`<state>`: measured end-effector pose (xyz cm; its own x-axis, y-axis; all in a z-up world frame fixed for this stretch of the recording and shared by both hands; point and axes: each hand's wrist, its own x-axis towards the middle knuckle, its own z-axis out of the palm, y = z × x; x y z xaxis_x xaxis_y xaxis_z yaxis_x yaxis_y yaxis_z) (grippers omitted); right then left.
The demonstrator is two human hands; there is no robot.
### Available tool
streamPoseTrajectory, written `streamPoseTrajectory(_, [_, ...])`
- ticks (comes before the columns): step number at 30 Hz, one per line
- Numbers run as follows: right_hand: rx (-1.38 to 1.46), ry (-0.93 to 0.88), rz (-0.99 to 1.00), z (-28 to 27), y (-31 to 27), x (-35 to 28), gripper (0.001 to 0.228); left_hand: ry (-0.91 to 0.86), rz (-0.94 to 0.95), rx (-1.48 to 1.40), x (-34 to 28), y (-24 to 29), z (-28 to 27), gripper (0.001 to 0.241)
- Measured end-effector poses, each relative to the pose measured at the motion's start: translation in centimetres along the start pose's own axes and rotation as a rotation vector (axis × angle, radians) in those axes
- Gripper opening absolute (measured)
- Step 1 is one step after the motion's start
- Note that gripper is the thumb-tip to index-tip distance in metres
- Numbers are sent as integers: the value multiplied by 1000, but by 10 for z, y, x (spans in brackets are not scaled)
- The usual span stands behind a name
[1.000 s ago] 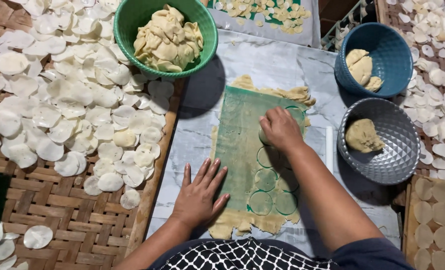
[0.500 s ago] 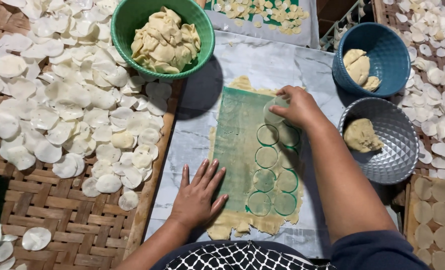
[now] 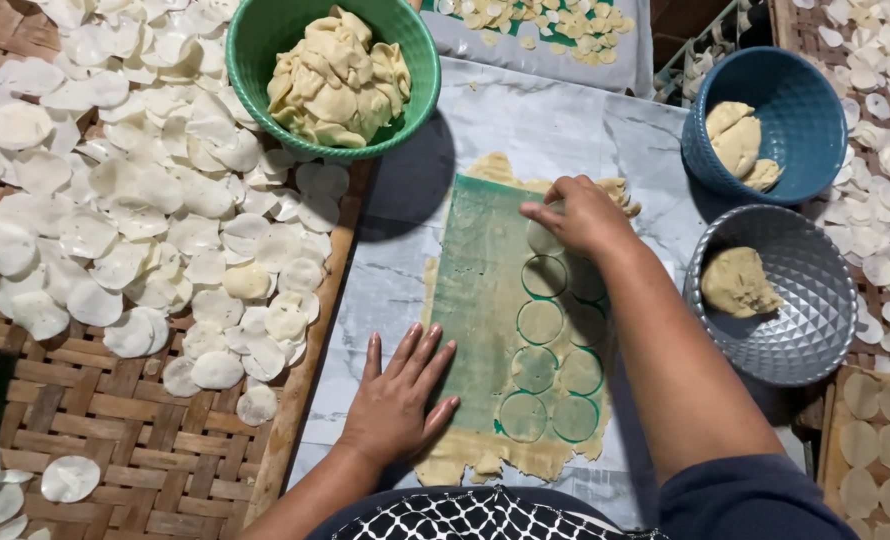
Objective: Rolling out dough and cutting it into small circles using a circular mold
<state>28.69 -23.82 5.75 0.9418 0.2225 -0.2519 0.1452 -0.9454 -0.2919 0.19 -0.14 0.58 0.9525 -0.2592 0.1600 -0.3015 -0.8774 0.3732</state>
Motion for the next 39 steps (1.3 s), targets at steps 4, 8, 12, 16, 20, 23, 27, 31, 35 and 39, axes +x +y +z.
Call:
streamPoseTrajectory(4, [48,258,42,50,7,2,46,5,1,2,-1,2,-5,71])
streamPoseTrajectory(8, [-33,622,-211,54,4,-4,17,-9,-14,-24,2,2,-8,70])
streamPoseTrajectory(12, [-91,656,-56,65,5,6,18,28,0,-27,2,2,-8,71])
streamPoseTrajectory(16, [-116,640,-147,59,4,2,15,24,-5,-47,2,1,-8,71])
streamPoseTrajectory(20, [-138,630,-188,54,7,6,15,33,1,-34,4,1,-5,71])
streamPoseTrajectory(23, [-127,639,-183,56,6,1,15,35,0,-51,2,2,-8,71])
streamPoseTrajectory(27, [-199,611,-150,60,9,6,18,25,7,-36,3,0,-6,71])
streamPoseTrajectory(31, [-88,349,-82,35,8,1,36,16,8,-60,1,1,-8,70])
streamPoseTrajectory(35, [74,22,55,9,14,-9,60,26,8,-42,1,-1,-2,71])
streamPoseTrajectory(39, [106,-36,69,-9,4,-18,59,24,6,-27,0,0,-4,70])
